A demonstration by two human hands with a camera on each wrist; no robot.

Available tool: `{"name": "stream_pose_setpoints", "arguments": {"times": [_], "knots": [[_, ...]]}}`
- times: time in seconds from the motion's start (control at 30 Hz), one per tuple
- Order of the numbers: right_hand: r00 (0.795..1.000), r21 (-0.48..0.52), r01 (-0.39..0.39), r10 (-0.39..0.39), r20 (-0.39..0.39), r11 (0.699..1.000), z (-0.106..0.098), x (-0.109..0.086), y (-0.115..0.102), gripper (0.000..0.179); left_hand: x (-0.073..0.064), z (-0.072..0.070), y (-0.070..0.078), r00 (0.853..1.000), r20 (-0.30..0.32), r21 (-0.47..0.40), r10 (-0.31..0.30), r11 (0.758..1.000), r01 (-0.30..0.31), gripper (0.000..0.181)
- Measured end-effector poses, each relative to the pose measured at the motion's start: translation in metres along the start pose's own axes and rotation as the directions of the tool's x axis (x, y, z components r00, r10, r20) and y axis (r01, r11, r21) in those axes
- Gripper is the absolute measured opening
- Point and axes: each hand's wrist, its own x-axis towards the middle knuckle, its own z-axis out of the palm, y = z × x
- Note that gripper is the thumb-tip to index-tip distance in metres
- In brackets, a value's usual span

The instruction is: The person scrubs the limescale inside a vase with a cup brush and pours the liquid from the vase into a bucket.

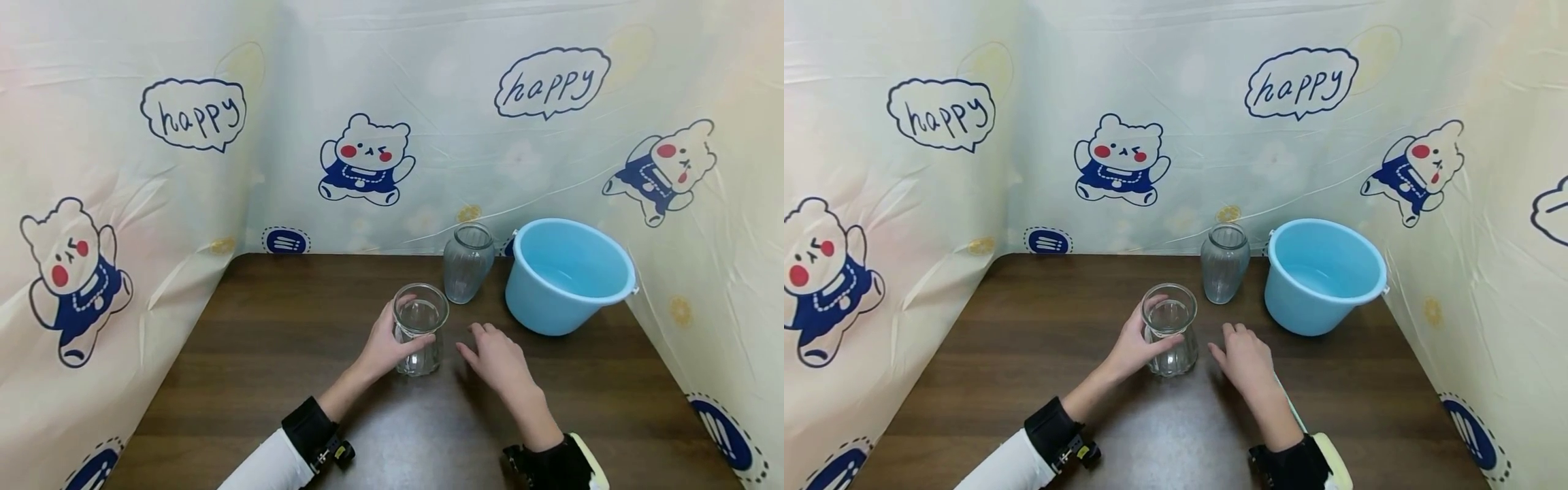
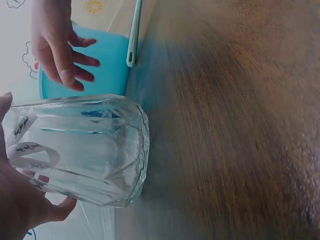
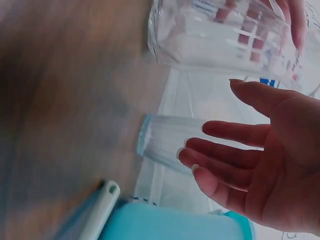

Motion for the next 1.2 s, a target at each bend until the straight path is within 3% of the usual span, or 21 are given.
{"name": "stream_pose_setpoints", "arguments": {"times": [0.17,0.4,0.53,0.67,0.77,0.87,0.93,1.03,1.1,1.2], "knots": [[1.0,0.003,-0.015,0.015,0.006,1.0,-0.014,0.001,0.013,0.05,-0.001,-0.003,0.001,1.0,0.007,-0.025,0.021,0.999,-0.021,0.08],[1.0,-0.033,-0.022,0.022,0.009,0.999,-0.03,-0.002,0.031,0.048,-0.004,-0.015,0.003,0.999,-0.003,0.032,0.051,0.998,-0.051,0.084],[1.0,-0.057,-0.019,0.02,0.022,0.998,-0.036,-0.006,0.04,0.042,-0.003,-0.038,0.004,0.995,0.07,0.122,0.074,0.989,-0.083,0.084],[0.999,-0.077,-0.015,0.019,0.049,0.997,-0.037,-0.007,0.05,0.039,-0.002,-0.066,0.007,0.981,0.187,0.284,0.047,0.954,-0.1,0.078],[0.997,-0.084,-0.013,0.02,0.077,0.996,-0.036,-0.006,0.055,0.035,-0.002,-0.082,0.008,0.97,0.243,0.406,0.003,0.908,-0.104,0.07],[0.993,-0.08,-0.014,0.023,0.118,0.997,-0.034,-0.004,0.059,0.028,-0.002,-0.091,0.006,0.969,0.245,0.541,-0.021,0.832,-0.119,0.061],[0.988,-0.077,-0.017,0.028,0.152,0.997,-0.032,-0.002,0.061,0.025,-0.001,-0.095,0.002,0.973,0.23,0.64,-0.021,0.756,-0.135,0.056],[0.98,-0.085,-0.024,0.04,0.193,0.996,-0.026,-0.001,0.064,0.026,-0.001,-0.097,-0.004,0.98,0.199,0.767,0.004,0.622,-0.158,0.047],[0.974,-0.097,-0.03,0.05,0.22,0.995,-0.021,0.0,0.066,0.027,-0.001,-0.097,-0.007,0.983,0.182,0.812,0.017,0.561,-0.16,0.043],[0.962,-0.111,-0.046,0.074,0.262,0.993,-0.015,0.001,0.069,0.028,-0.003,-0.096,-0.011,0.985,0.172,0.836,0.009,0.528,-0.151,0.04]]}}
